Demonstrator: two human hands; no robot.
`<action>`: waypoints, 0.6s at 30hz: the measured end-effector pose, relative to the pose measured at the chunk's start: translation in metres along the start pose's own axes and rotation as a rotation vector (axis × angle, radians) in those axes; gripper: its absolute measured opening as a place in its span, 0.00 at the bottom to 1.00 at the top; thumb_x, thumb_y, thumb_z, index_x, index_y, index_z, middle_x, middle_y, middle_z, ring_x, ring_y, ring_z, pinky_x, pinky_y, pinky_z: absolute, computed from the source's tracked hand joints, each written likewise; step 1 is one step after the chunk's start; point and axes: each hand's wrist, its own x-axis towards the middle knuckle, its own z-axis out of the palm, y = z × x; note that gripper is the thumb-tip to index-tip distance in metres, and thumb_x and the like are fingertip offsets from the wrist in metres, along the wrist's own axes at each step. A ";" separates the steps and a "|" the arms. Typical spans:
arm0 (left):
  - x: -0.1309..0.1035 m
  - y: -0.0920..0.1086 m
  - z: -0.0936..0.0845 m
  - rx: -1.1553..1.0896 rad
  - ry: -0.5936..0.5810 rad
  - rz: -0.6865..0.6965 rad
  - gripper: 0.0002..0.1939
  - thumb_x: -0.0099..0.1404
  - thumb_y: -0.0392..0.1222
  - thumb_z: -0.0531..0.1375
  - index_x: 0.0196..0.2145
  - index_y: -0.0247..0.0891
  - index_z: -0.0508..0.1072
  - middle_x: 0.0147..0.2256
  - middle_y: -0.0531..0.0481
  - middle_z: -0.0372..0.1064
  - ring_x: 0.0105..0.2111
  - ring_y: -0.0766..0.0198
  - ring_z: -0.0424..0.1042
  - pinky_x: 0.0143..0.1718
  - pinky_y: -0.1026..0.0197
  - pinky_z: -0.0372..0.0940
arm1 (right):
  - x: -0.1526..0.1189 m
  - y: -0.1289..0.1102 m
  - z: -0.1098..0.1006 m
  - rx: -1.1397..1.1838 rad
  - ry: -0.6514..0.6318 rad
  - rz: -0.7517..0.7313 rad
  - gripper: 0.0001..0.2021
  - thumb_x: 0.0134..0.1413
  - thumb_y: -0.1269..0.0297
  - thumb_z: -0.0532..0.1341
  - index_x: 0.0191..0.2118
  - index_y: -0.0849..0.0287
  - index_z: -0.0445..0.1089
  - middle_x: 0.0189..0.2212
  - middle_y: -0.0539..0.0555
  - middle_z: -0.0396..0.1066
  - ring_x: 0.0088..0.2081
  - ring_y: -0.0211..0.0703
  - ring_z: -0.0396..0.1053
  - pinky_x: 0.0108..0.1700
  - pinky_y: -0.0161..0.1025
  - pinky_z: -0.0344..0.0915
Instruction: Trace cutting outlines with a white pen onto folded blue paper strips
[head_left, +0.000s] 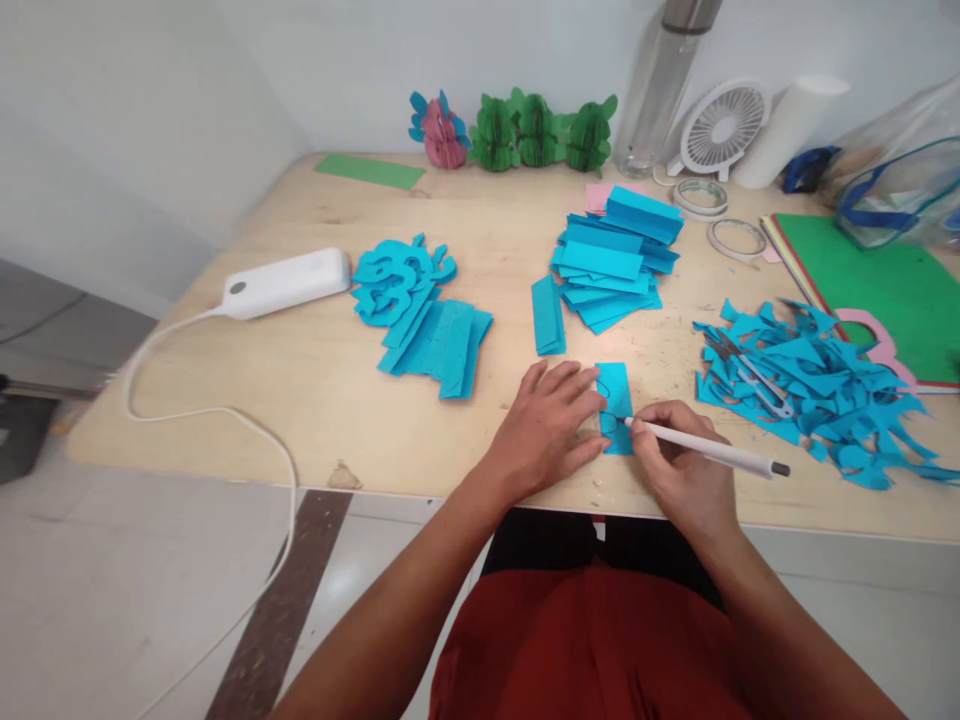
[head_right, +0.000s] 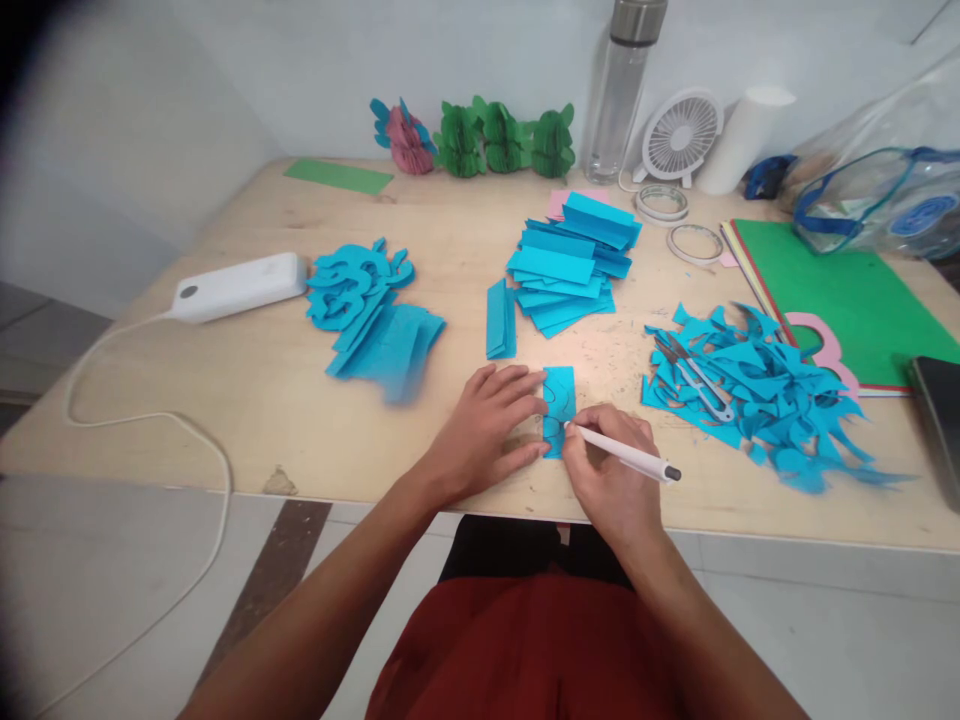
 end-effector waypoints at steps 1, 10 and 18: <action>0.000 0.000 0.000 0.001 0.002 0.002 0.14 0.65 0.48 0.60 0.45 0.41 0.71 0.61 0.45 0.61 0.62 0.50 0.55 0.64 0.43 0.46 | 0.000 0.000 0.000 0.000 0.001 -0.004 0.05 0.54 0.63 0.57 0.29 0.54 0.67 0.25 0.49 0.73 0.29 0.43 0.70 0.38 0.43 0.63; 0.000 -0.001 0.001 -0.003 0.012 0.006 0.13 0.64 0.48 0.61 0.45 0.41 0.71 0.61 0.45 0.61 0.62 0.50 0.56 0.63 0.43 0.47 | 0.000 -0.002 -0.001 -0.003 0.012 -0.033 0.06 0.53 0.65 0.56 0.27 0.55 0.65 0.23 0.49 0.72 0.28 0.44 0.69 0.36 0.43 0.62; 0.000 0.000 0.000 0.000 0.016 0.013 0.13 0.65 0.48 0.60 0.45 0.41 0.71 0.61 0.44 0.61 0.62 0.50 0.56 0.63 0.43 0.47 | 0.000 -0.002 -0.002 -0.013 0.008 -0.040 0.07 0.53 0.65 0.55 0.26 0.55 0.65 0.22 0.49 0.72 0.28 0.44 0.69 0.36 0.44 0.62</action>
